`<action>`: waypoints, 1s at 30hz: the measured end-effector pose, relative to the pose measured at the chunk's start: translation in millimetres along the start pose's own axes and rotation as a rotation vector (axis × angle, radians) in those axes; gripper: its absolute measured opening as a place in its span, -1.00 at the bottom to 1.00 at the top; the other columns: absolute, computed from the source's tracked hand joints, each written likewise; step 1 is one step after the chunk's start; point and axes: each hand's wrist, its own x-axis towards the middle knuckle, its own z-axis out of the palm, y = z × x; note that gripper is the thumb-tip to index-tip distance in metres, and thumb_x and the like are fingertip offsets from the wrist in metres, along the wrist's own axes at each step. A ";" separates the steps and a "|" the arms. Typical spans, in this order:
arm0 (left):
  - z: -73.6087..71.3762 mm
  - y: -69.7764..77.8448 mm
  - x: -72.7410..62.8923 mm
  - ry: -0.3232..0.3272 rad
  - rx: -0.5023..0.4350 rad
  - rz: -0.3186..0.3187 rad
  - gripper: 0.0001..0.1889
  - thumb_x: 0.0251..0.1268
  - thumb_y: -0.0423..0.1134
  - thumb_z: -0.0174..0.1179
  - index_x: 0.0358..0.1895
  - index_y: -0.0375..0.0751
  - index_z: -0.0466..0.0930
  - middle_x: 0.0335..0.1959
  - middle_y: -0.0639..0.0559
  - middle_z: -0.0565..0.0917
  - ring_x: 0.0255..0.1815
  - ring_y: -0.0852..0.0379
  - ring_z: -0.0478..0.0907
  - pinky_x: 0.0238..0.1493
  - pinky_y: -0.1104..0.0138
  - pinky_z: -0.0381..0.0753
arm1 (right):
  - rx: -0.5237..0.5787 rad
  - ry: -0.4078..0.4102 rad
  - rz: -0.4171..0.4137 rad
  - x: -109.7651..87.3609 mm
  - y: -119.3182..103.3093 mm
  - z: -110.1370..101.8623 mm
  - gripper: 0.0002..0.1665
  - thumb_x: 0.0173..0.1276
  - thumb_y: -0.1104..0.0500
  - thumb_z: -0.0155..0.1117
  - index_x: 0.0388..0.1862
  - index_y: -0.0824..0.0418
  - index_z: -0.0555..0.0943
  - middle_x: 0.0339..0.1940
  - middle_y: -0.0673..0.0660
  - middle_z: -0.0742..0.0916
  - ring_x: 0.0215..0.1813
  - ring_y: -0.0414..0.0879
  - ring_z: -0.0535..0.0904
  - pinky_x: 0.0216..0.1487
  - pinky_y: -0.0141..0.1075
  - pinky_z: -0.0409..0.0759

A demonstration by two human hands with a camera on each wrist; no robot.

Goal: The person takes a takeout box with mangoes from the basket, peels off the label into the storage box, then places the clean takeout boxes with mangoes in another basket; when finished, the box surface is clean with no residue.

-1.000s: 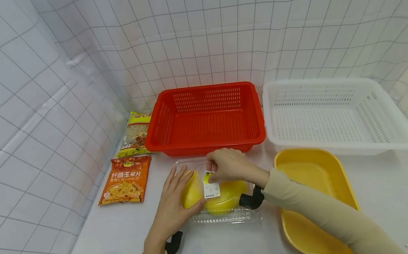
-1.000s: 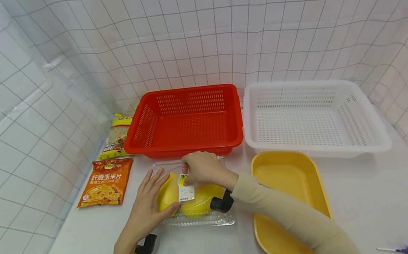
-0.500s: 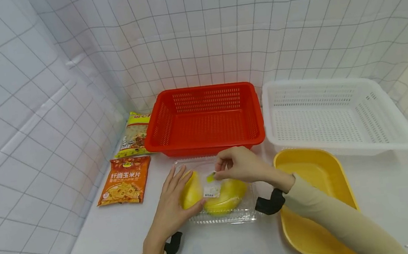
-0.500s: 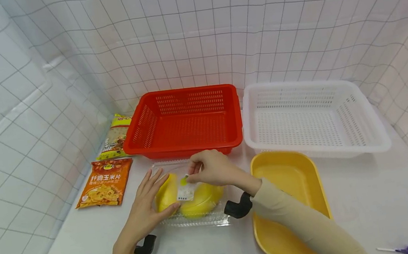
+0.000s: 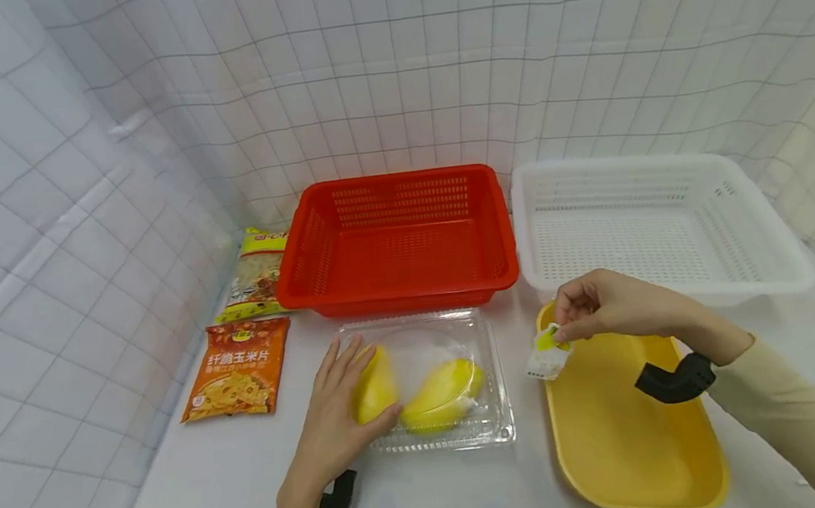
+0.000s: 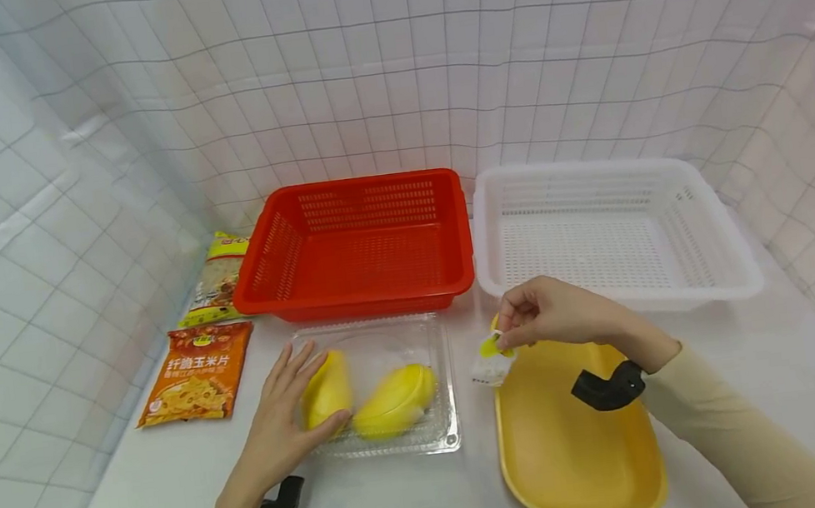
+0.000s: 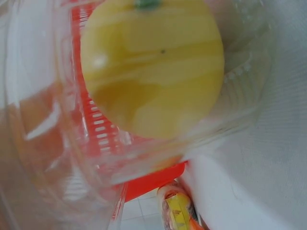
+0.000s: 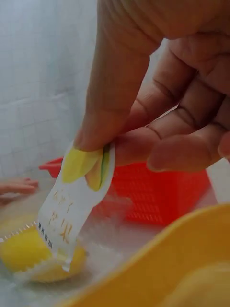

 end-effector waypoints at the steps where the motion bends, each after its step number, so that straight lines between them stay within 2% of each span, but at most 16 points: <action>1: -0.2 0.3 0.1 -0.002 0.000 -0.002 -0.17 0.01 0.10 0.39 0.38 -0.09 0.31 0.48 0.02 0.12 0.50 -0.01 -0.23 0.33 -0.17 -0.06 | -0.002 -0.015 0.018 -4.4 6.9 -2.5 -0.77 0.20 0.10 0.40 -0.39 0.23 0.59 -0.54 0.18 0.64 -0.47 -0.01 0.49 -0.40 -0.32 0.50; 4: -0.5 1.3 0.1 -0.010 0.000 -0.015 -0.16 0.00 0.10 0.39 0.39 -0.07 0.30 0.48 0.04 0.11 0.50 0.00 -0.24 0.33 -0.18 -0.05 | -0.007 -0.059 0.057 -14.2 26.6 -5.8 -0.79 0.20 0.12 0.40 -0.40 0.23 0.60 -0.53 0.24 0.65 -0.49 0.04 0.50 -0.42 -0.29 0.53; 7: -0.9 1.7 0.3 -0.015 0.000 -0.026 -0.16 0.00 0.11 0.39 0.39 -0.06 0.30 0.48 0.05 0.11 0.50 0.02 -0.25 0.33 -0.18 -0.05 | -0.010 -0.084 0.085 -18.0 42.9 -5.2 -0.81 0.18 0.17 0.41 -0.43 0.26 0.60 -0.55 0.21 0.64 -0.52 -0.03 0.49 -0.46 -0.31 0.51; 11: -1.2 1.2 0.5 -0.015 -0.001 -0.032 -0.16 0.00 0.13 0.38 0.39 -0.06 0.31 0.48 0.04 0.12 0.50 0.02 -0.25 0.33 -0.18 -0.05 | -0.043 -0.097 0.099 -16.5 55.3 -1.8 -0.83 0.14 0.22 0.42 -0.47 0.26 0.58 -0.61 0.08 0.60 -0.56 -0.16 0.42 -0.50 -0.37 0.45; 15: -0.5 0.9 1.1 -0.016 0.000 -0.028 -0.16 0.00 0.15 0.37 0.38 -0.06 0.31 0.48 0.04 0.12 0.50 0.01 -0.24 0.33 -0.18 -0.05 | -0.095 -0.108 0.087 -12.1 61.7 3.8 -0.82 0.11 0.24 0.43 -0.50 0.25 0.57 -0.64 0.02 0.59 -0.58 -0.19 0.39 -0.53 -0.41 0.40; 24: -0.7 1.8 1.0 -0.007 -0.006 -0.026 -0.16 0.00 0.15 0.37 0.38 -0.07 0.32 0.47 0.02 0.13 0.50 -0.05 -0.22 0.32 -0.19 -0.06 | -0.311 -0.027 0.048 -2.8 69.6 16.1 -0.77 0.02 0.25 0.48 -0.57 0.15 0.54 -0.65 -0.11 0.51 -0.59 -0.25 0.37 -0.54 -0.42 0.35; 30: 0.3 1.4 0.7 -0.015 -0.007 -0.041 -0.16 0.00 0.16 0.36 0.39 -0.04 0.31 0.48 0.05 0.12 0.50 -0.01 -0.24 0.33 -0.18 -0.07 | -0.429 0.025 0.111 -1.3 71.2 23.7 -0.76 -0.03 0.24 0.50 -0.60 0.08 0.54 -0.63 -0.11 0.53 -0.57 -0.22 0.38 -0.51 -0.38 0.33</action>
